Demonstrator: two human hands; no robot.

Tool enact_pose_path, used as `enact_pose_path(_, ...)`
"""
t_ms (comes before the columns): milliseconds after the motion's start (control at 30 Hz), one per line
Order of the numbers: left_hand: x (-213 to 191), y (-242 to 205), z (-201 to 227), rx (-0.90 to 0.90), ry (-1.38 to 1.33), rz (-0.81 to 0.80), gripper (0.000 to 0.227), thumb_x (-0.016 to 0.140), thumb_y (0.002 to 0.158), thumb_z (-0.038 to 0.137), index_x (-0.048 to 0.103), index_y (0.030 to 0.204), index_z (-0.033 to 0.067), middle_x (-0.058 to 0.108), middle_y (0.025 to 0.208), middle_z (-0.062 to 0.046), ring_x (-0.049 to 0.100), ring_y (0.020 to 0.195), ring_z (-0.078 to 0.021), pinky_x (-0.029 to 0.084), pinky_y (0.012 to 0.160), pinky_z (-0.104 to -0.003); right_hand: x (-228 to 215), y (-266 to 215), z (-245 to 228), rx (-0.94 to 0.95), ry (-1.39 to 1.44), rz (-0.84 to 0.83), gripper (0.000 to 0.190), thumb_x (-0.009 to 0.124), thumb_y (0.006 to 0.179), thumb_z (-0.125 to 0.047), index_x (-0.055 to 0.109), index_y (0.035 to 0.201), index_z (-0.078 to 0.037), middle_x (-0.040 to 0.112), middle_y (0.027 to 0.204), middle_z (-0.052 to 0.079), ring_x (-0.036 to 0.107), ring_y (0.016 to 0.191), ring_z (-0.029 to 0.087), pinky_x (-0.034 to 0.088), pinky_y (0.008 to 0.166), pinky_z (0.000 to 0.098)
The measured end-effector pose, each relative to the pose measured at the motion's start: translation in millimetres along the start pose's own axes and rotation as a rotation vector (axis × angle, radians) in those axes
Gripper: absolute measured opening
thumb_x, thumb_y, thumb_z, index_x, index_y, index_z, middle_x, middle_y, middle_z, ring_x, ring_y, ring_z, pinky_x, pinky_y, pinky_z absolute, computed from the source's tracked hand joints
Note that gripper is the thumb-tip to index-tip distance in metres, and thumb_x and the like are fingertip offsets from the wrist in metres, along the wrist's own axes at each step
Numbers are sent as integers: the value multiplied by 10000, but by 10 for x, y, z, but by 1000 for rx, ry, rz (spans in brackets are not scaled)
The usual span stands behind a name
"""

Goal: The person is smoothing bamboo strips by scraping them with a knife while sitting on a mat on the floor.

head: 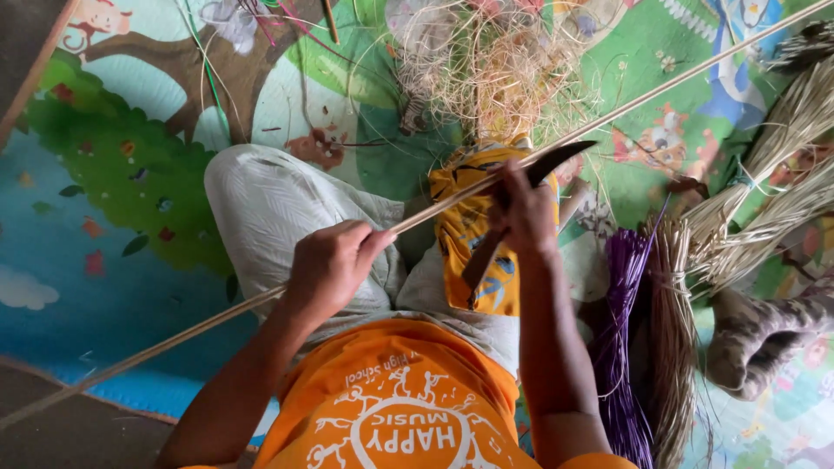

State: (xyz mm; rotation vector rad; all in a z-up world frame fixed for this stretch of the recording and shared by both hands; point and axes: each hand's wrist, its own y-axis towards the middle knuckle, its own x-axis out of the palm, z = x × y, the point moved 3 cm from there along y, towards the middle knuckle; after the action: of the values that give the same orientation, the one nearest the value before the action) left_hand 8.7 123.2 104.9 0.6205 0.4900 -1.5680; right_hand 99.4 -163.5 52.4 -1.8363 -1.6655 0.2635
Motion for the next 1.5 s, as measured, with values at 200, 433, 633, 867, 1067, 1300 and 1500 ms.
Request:
enact_pose_path(200,-562,-518,-798,-336,-64,-299,446,754,928,319,553,637,48,485,492,-17,366,423,-152,339,426,-368,-1146,580,-693,-70,88,314,177,601,1079,-254,617,966,-118,481,579,-29,343,403,57,269,366,227)
enact_pose_path(433,-1522,-1677,-1851,-144,730,-64,519,617,929,599,709,831,98,587,701,-14,473,607,-139,395,638,-313,-1803,608,-1416,-152,36,596,106,646,1065,-148,642,1135,-68,537,733,-17,401,438,39,324,382,210)
enact_pose_path(633,-1904,-3251,-3580,-423,184,146,132,618,1171,-36,602,1285,-101,641,1164,-306,640,976,-411,550,876,-518,-2155,552,-1740,-209,-45,420,113,590,1111,-244,681,1076,-185,655,933,-37,382,483,5,305,476,185)
enact_pose_path(867,-1994,-2907,-3157,-912,388,-56,407,631,1323,144,731,1009,-95,632,742,-244,584,553,-332,500,588,-408,-1788,503,-1759,-413,-262,373,211,760,1135,-84,575,1061,-154,497,678,-86,394,479,31,375,442,217)
enact_pose_path(1067,-1992,-2937,-3223,-990,380,-141,357,655,1247,146,772,1011,-95,692,788,-251,651,611,-350,555,628,-432,-1463,566,-1708,-428,-479,381,257,765,1101,-3,561,1127,-157,564,701,-84,427,416,29,416,362,182)
enact_pose_path(1300,-2049,-2955,-3291,-1070,381,-214,321,679,1170,147,814,1013,-98,751,834,-261,717,670,-371,609,669,-459,-1649,517,-1820,-152,-273,536,112,754,1080,-213,710,1021,-128,502,631,-102,387,473,-8,348,453,164)
enact_pose_path(1500,-1357,-2020,-2041,-1088,22,-310,228,816,892,190,819,912,-38,680,722,-191,556,629,-295,410,603,-414,-2134,614,-1839,-147,-555,562,856,578,947,-757,501,1431,-55,685,935,-22,497,558,-6,494,513,210)
